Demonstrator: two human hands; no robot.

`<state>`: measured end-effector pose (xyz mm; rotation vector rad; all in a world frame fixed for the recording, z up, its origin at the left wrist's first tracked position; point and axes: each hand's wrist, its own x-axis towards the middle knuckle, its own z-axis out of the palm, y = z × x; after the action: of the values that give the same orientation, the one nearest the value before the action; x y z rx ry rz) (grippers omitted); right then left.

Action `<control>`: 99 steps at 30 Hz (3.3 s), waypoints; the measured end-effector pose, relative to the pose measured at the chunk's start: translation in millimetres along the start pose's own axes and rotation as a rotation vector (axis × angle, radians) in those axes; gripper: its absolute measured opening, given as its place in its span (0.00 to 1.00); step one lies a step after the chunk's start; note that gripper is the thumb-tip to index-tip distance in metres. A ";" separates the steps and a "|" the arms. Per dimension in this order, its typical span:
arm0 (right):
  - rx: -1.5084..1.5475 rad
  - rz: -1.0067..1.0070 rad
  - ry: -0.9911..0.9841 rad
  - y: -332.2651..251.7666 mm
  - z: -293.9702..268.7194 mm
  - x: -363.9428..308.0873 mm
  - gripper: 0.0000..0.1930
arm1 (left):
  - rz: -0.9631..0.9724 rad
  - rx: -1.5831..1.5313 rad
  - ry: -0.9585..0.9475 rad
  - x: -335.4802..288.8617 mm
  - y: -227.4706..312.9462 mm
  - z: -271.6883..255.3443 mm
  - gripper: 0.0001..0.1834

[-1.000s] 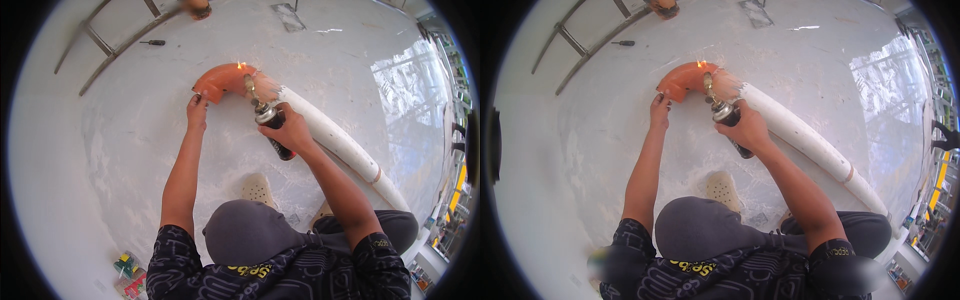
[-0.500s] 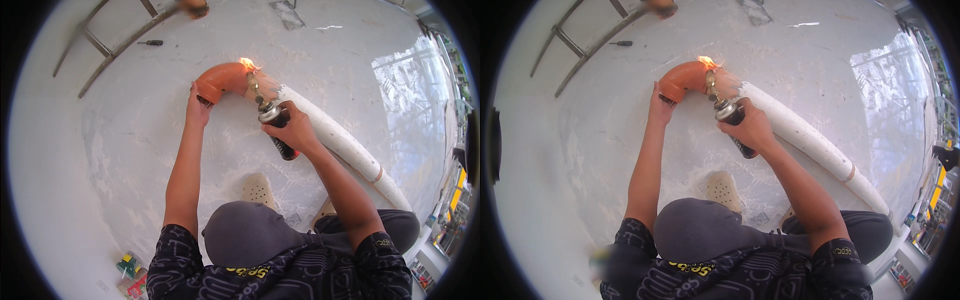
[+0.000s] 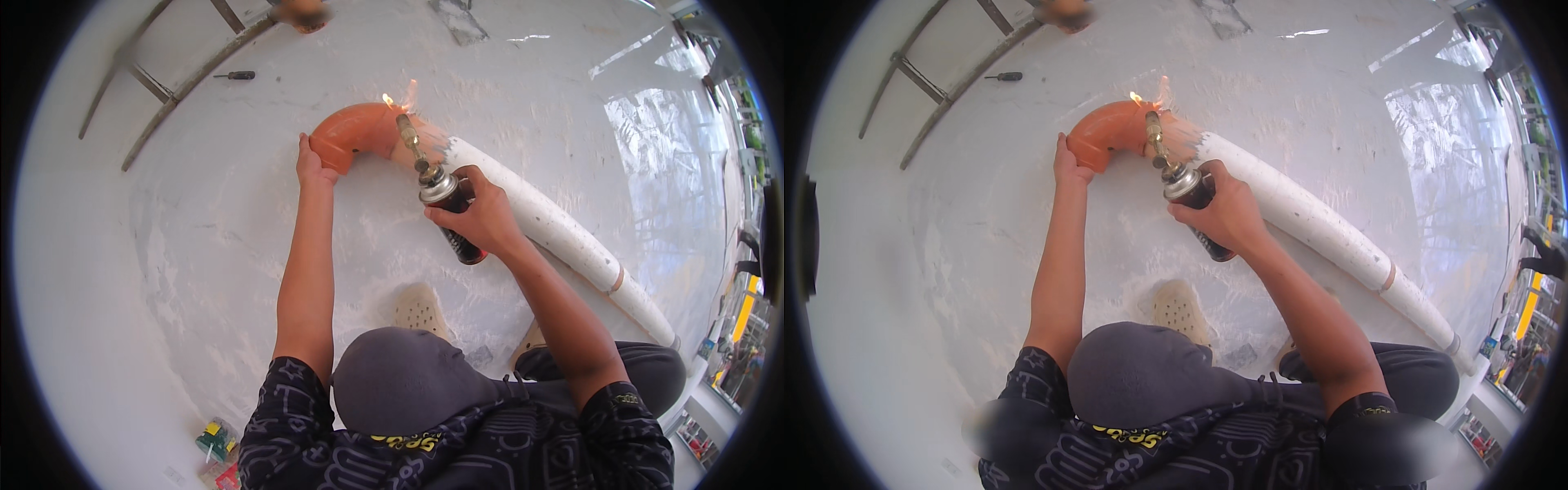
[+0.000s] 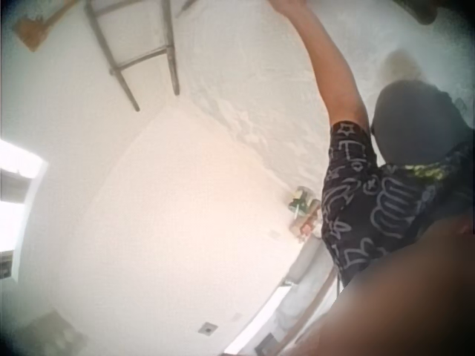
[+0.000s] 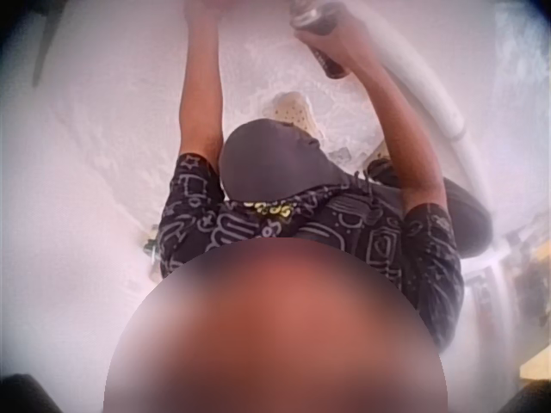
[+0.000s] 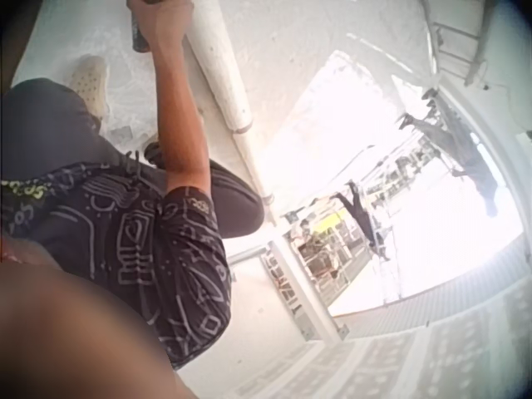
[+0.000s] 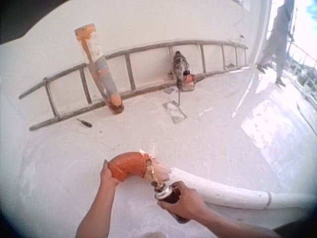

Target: The person uses a blowtorch to heat a section of a white PVC pipe with an orange elbow fitting. They rotate the pipe to apply heat evenly around the joint.

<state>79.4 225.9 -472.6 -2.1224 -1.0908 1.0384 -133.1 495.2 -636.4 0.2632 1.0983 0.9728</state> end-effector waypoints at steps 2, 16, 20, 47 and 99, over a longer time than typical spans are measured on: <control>-0.001 0.015 -0.018 -5.0 -3.0 -6.6 0.44 | 0.023 0.001 -0.022 2.5 0.8 -3.2 0.32; 0.049 0.008 -0.100 -41.8 -0.3 -32.5 0.44 | 0.098 -0.160 -0.211 -11.3 8.6 -60.1 0.33; 0.052 -0.011 -0.140 -56.8 16.1 -45.9 0.44 | 0.084 -0.226 -0.195 -12.5 10.6 -93.7 0.33; 0.090 0.010 -0.250 -87.6 19.3 -54.1 0.43 | 0.064 -0.179 -0.321 -4.6 25.5 -143.6 0.36; 0.081 0.006 -0.330 -49.0 -26.4 6.4 0.42 | 0.056 -0.214 -0.246 5.3 4.2 -145.8 0.35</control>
<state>82.3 254.5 -424.4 -1.9348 -1.1688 1.4481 -257.3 462.9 -705.9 0.2325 0.7598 1.0690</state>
